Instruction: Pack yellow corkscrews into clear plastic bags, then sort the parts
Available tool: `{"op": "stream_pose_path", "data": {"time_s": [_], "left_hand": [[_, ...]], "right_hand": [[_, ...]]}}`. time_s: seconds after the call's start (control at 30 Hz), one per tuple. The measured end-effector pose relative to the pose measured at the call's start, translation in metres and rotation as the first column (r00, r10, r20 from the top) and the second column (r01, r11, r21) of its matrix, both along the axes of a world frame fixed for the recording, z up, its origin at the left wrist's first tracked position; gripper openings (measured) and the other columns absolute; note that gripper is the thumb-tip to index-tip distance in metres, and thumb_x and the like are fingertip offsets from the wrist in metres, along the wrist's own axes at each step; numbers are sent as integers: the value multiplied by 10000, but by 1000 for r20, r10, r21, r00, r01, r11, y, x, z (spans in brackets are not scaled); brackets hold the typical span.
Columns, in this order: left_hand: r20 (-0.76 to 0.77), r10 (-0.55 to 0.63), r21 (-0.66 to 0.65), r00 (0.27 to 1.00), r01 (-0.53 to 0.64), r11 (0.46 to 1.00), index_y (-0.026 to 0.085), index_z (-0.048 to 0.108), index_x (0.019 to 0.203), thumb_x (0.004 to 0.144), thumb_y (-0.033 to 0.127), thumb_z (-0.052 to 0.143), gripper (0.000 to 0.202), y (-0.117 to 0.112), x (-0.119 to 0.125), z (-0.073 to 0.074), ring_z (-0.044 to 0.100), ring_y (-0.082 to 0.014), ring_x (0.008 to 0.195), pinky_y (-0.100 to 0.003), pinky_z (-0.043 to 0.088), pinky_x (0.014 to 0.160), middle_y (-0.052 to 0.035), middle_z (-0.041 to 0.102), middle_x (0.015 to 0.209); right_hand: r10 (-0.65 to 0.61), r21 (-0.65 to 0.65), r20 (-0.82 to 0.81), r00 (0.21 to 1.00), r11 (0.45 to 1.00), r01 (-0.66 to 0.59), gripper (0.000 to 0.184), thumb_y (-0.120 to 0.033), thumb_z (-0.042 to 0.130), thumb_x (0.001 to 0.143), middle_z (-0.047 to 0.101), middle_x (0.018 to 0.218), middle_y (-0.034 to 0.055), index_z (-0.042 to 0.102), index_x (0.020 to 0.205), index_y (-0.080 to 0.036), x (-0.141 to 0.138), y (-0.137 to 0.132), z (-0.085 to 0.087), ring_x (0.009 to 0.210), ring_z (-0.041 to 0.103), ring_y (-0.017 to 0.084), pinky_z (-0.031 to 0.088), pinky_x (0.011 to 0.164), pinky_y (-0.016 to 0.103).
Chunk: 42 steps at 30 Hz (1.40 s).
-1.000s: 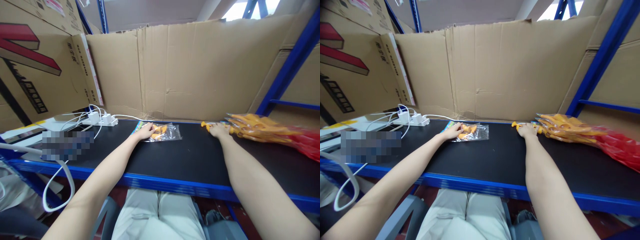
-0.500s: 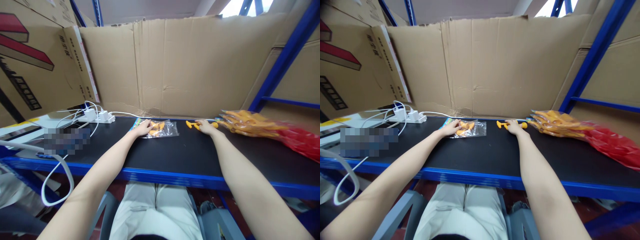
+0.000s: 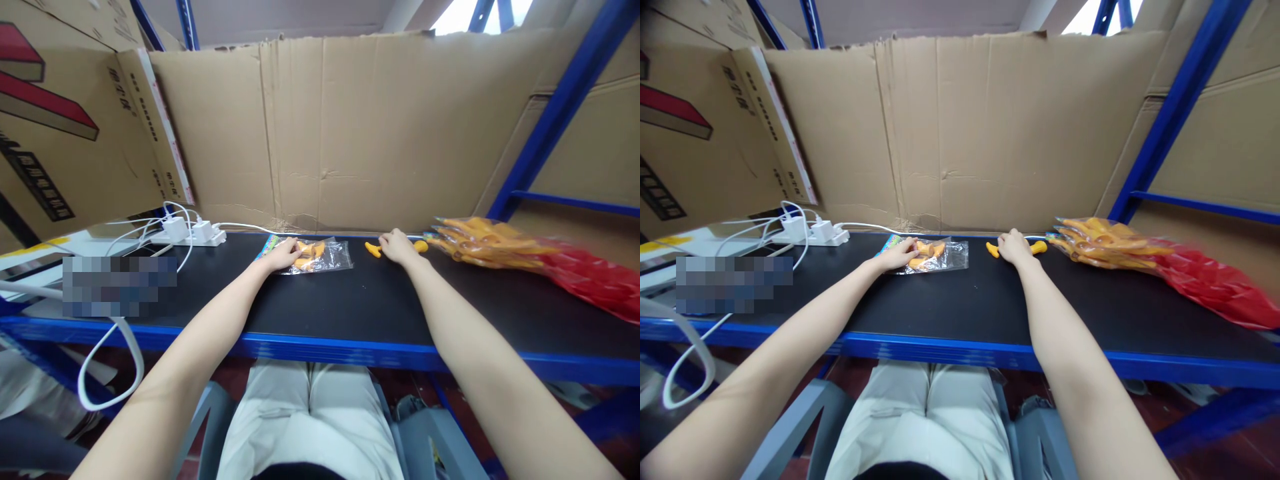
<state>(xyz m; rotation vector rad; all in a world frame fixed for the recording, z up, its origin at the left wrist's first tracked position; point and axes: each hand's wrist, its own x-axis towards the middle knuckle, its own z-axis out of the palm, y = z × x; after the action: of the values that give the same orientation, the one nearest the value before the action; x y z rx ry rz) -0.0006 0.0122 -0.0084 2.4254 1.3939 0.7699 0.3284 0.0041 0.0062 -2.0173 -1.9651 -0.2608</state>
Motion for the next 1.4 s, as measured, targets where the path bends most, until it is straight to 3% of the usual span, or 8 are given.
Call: {"op": "stream_pose_path", "data": {"time_s": [0.17,0.33,0.53,0.77,0.9,1.0,1.17,1.4], "left_hand": [[6,-8,1,1000,8,1000,196,439,718,794,252,477,102,4,-1,-3,550,-211,978,-307,413,860,-59,593,880],[-10,11,39,1000,-10,999,179,478,736,793,279,477,115,5,-2,-4,268,-231,1343,-329,269,1063,-145,472,1312],[-164,103,48,981,-96,994,177,549,907,832,329,416,216,1,-2,-1,136,-224,1394,-426,172,1112,-98,285,1474],[-288,219,-19,932,-234,972,256,432,1292,893,419,255,466,0,-1,-1,122,-305,1388,-669,128,1016,-76,196,1508],[-296,182,-26,938,-199,980,247,400,1334,889,428,244,505,6,-3,-4,169,-266,1383,-552,151,1084,-56,259,1489],[-269,145,-21,952,-156,988,233,391,1343,883,424,252,516,10,-5,-7,179,-227,1384,-458,148,1116,-42,276,1484],[-183,108,-34,977,-116,993,136,331,1381,854,447,290,613,17,-6,-13,162,-215,1387,-371,160,1123,-95,210,1500],[40,-12,-90,999,15,996,109,332,1378,855,456,298,629,15,0,-13,239,-209,1366,-333,161,1122,-105,283,1473]], "right_hand": [[-39,-203,16,999,978,42,527,-462,217,925,615,1118,140,650,1054,-190,-26,-8,12,1105,517,303,286,943,534],[-57,-259,3,998,964,56,431,-439,302,908,592,1167,132,621,1057,-189,-38,-12,19,1129,498,296,257,951,551],[-127,-327,25,992,936,128,276,-237,575,751,621,1088,122,604,1013,-154,-40,-9,15,1067,541,268,346,898,441],[-93,-224,15,996,970,94,234,-178,602,688,662,995,65,660,913,-206,-33,-15,27,1014,568,245,362,880,403],[0,-144,-55,998,990,-8,222,-178,611,687,682,947,23,679,894,-222,-31,-30,46,936,595,201,388,858,347],[151,-195,-108,983,966,-170,206,-168,625,680,690,873,19,684,875,-197,-37,-39,54,803,617,157,428,735,261],[341,-263,-265,902,874,-408,179,-122,617,670,677,752,33,674,839,-138,-53,-40,45,622,599,116,433,575,206],[438,-162,-469,767,811,-563,222,-169,640,668,661,753,44,676,878,-105,-58,-36,40,619,572,106,437,571,203]]}}
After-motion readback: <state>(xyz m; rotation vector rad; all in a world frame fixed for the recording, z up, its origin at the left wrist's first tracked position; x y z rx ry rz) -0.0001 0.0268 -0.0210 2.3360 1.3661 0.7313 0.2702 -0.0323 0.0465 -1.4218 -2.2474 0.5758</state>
